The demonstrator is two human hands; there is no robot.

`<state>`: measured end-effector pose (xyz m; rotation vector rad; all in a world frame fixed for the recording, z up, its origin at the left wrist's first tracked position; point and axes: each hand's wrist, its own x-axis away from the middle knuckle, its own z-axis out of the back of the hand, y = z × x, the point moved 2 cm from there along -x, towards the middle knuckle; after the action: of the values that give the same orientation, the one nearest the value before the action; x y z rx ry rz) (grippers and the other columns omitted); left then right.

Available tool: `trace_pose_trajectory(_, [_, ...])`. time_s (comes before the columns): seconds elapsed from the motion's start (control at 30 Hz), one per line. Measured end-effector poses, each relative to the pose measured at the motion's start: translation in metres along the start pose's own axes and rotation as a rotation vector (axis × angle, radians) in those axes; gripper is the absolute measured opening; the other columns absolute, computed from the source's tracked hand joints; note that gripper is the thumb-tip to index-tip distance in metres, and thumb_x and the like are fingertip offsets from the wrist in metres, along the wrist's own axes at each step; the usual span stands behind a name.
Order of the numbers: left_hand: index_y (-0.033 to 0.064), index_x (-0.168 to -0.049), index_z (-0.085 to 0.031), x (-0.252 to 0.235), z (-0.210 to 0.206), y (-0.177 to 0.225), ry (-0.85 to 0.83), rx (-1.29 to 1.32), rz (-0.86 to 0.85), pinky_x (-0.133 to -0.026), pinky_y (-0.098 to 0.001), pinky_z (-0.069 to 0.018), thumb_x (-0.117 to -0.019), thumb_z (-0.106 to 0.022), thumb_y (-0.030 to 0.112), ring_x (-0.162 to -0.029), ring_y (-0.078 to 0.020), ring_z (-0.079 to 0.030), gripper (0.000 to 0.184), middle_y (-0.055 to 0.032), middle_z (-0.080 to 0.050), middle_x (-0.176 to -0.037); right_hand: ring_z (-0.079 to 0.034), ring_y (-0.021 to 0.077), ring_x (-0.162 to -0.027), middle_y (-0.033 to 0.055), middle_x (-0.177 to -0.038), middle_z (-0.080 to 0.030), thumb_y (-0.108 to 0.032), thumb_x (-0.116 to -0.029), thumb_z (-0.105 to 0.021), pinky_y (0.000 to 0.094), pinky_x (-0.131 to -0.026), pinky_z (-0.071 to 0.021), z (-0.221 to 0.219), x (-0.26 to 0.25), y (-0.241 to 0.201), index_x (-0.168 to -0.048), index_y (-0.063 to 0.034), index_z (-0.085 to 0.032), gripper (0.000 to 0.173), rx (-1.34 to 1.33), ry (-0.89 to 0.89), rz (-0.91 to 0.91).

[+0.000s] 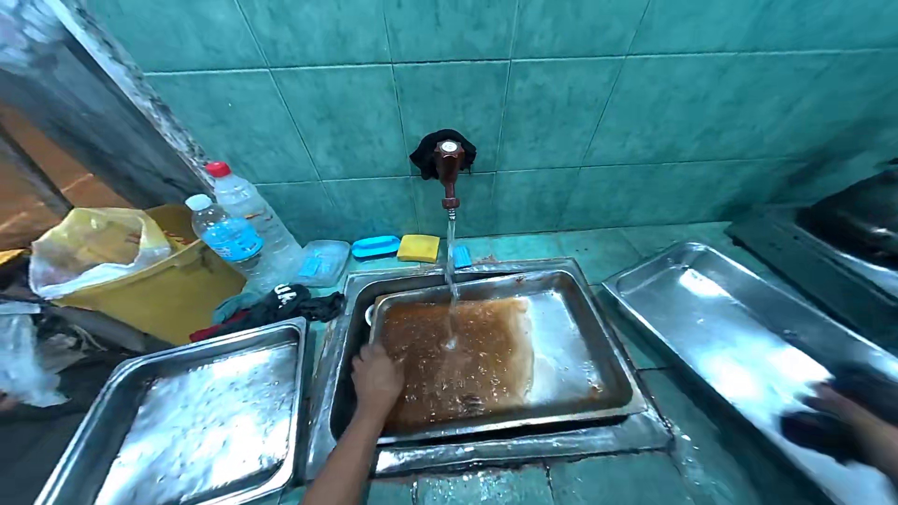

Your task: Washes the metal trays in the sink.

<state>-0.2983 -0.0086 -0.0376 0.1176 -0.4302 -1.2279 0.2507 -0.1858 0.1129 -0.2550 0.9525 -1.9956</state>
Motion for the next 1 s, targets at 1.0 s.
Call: trace_pose_trajectory(1.0, [-0.0035, -0.158, -0.030, -0.007, -0.027, -0.048, -0.044, 0.235, 0.113, -0.109, -0.0514, -0.0484, -0.0926, -0.062, -0.001, -0.132, -0.0424, -0.056, 0.073, -0.0301, -0.047, -0.149, -0.063, 0.0474, -0.115, 0.0255, -0.147, -0.048, 0.001, -0.0894, -0.069, 0.0609, -0.086, -0.0578, -0.568, 0.080, -0.256, -0.142, -0.0250, -0.059, 0.060, 0.209, -0.702, 0.416])
